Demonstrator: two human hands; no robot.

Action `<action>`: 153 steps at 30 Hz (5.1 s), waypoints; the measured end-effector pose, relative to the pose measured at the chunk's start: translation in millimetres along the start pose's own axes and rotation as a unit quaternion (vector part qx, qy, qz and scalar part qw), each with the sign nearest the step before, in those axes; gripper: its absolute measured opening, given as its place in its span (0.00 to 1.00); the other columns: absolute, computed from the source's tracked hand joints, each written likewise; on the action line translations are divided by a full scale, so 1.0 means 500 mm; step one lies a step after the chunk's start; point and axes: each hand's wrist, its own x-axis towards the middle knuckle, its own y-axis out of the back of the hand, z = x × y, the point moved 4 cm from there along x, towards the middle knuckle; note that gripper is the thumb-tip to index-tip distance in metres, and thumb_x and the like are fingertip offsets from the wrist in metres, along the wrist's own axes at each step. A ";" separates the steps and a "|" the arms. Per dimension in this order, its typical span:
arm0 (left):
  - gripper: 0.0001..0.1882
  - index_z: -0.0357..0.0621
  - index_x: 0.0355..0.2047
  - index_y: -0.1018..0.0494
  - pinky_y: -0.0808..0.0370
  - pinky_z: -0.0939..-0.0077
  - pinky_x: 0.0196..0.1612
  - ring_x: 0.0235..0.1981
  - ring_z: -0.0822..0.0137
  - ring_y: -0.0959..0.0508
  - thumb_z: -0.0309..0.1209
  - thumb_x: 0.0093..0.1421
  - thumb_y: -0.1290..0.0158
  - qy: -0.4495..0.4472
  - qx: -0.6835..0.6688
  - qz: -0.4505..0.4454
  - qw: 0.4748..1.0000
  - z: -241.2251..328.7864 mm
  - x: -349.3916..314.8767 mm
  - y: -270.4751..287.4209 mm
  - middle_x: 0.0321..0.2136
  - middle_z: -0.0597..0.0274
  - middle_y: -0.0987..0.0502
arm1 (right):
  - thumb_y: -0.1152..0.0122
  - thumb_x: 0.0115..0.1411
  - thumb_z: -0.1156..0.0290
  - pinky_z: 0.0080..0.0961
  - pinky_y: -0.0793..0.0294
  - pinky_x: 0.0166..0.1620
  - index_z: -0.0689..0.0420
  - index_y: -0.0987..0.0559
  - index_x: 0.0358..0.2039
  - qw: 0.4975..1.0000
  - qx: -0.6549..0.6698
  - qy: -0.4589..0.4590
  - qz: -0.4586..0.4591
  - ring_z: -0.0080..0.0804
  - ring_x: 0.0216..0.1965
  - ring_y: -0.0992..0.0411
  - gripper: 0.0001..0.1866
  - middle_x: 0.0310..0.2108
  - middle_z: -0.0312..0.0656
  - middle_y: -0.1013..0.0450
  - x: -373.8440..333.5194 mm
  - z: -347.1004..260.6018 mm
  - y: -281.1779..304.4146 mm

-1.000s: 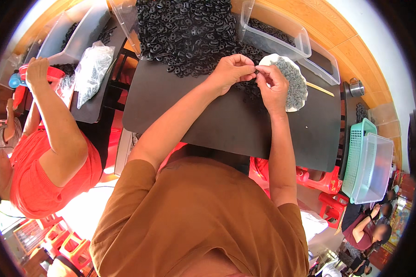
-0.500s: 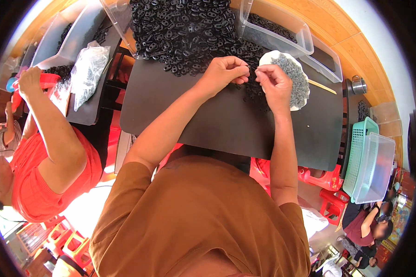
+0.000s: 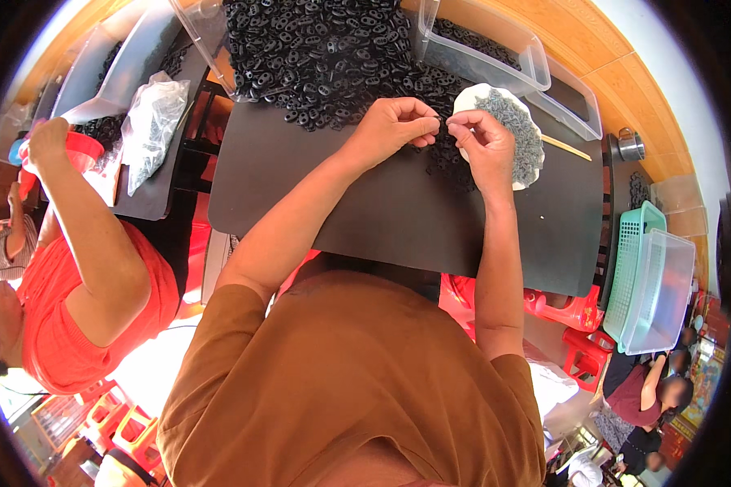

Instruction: The person sits at a table and repeatedly picks up small black plastic rings and silver metal pins. They insert the pins into the rings and place the assembled units into a white bowl. The process is repetitive and involves handling small parts by hand.

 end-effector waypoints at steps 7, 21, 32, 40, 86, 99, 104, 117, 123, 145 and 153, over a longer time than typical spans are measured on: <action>0.09 0.37 0.39 0.22 0.21 0.82 0.37 0.33 0.75 0.20 0.30 0.63 0.42 -0.002 -0.001 -0.001 1.000 -0.002 -0.001 -0.002 0.32 0.62 0.19 | 0.35 0.58 0.79 0.15 0.28 0.35 0.59 0.20 0.33 1.000 0.003 0.007 -0.011 0.15 0.30 0.28 0.03 0.32 0.31 0.23 -0.002 0.002 -0.003; 0.07 0.36 0.34 0.22 0.22 0.82 0.34 0.28 0.77 0.21 0.28 0.61 0.42 -0.006 0.018 0.028 0.999 0.009 -0.005 -0.010 0.27 0.62 0.19 | 0.36 0.56 0.78 0.20 0.26 0.35 0.58 0.21 0.32 0.991 -0.098 0.094 0.005 0.21 0.30 0.25 0.03 0.29 0.35 0.23 -0.006 -0.017 -0.013; 0.06 0.36 0.33 0.22 0.22 0.82 0.33 0.27 0.77 0.21 0.28 0.60 0.41 0.000 0.061 0.026 0.998 0.003 -0.006 -0.010 0.27 0.62 0.19 | 0.37 0.56 0.79 0.22 0.24 0.36 0.60 0.22 0.33 0.989 -0.130 0.071 -0.022 0.24 0.30 0.23 0.04 0.29 0.37 0.22 -0.005 -0.016 -0.013; 0.06 0.37 0.33 0.22 0.22 0.82 0.33 0.28 0.77 0.21 0.28 0.61 0.41 0.003 0.021 0.016 1.000 0.001 -0.002 -0.005 0.28 0.62 0.19 | 0.37 0.58 0.80 0.21 0.22 0.39 0.63 0.19 0.37 0.999 -0.032 -0.003 -0.038 0.23 0.34 0.21 0.06 0.30 0.38 0.20 -0.004 0.009 -0.002; 0.07 0.35 0.35 0.22 0.20 0.80 0.38 0.31 0.74 0.19 0.28 0.61 0.41 0.034 0.019 0.016 0.999 -0.010 -0.003 -0.005 0.30 0.59 0.18 | 0.35 0.56 0.80 0.18 0.25 0.38 0.60 0.21 0.35 0.997 -0.051 0.006 -0.057 0.19 0.33 0.24 0.07 0.30 0.36 0.22 -0.003 0.017 0.001; 0.08 0.35 0.37 0.22 0.20 0.80 0.38 0.32 0.73 0.19 0.29 0.62 0.42 0.026 0.000 0.008 1.000 -0.008 -0.001 0.001 0.32 0.58 0.18 | 0.40 0.61 0.74 0.29 0.28 0.31 0.60 0.24 0.34 0.969 -0.220 0.102 -0.054 0.35 0.27 0.25 0.04 0.27 0.44 0.25 -0.004 -0.019 -0.010; 0.08 0.35 0.37 0.22 0.20 0.81 0.38 0.32 0.74 0.19 0.29 0.62 0.42 0.029 0.005 0.008 1.000 -0.011 0.000 0.003 0.32 0.58 0.18 | 0.40 0.60 0.73 0.34 0.30 0.30 0.59 0.25 0.33 0.953 -0.260 0.150 -0.045 0.45 0.26 0.27 0.04 0.26 0.47 0.27 -0.007 -0.044 -0.019; 0.07 0.35 0.36 0.23 0.20 0.82 0.36 0.30 0.75 0.19 0.28 0.62 0.42 0.019 -0.003 0.013 1.000 0.000 -0.007 -0.004 0.31 0.59 0.18 | 0.45 0.61 0.72 0.38 0.31 0.31 0.59 0.26 0.30 0.953 -0.257 0.148 -0.057 0.51 0.27 0.28 0.05 0.25 0.49 0.28 -0.009 -0.049 -0.030; 0.07 0.35 0.35 0.23 0.20 0.81 0.38 0.30 0.74 0.19 0.27 0.62 0.42 0.019 0.012 0.027 0.999 -0.006 -0.006 -0.005 0.30 0.59 0.18 | 0.46 0.62 0.70 0.32 0.34 0.29 0.61 0.27 0.29 0.968 -0.215 0.105 -0.074 0.40 0.23 0.33 0.08 0.22 0.47 0.32 -0.010 -0.033 -0.031; 0.12 0.34 0.45 0.22 0.22 0.80 0.38 0.31 0.74 0.19 0.26 0.62 0.43 -0.029 0.084 0.115 0.989 0.029 -0.110 0.042 0.34 0.60 0.18 | 0.39 0.61 0.76 0.16 0.27 0.34 0.60 0.23 0.31 0.998 0.011 0.009 -0.054 0.18 0.30 0.25 0.03 0.29 0.35 0.22 -0.026 0.013 -0.072; 0.12 0.44 0.40 0.20 0.24 0.67 0.43 0.39 0.56 0.22 0.25 0.54 0.39 -0.246 0.606 0.186 0.734 0.123 -0.119 0.196 0.36 0.59 0.22 | 0.40 0.57 0.82 0.17 0.24 0.32 0.63 0.25 0.31 0.986 -0.026 0.044 -0.156 0.21 0.29 0.21 0.03 0.28 0.39 0.22 -0.052 -0.003 -0.134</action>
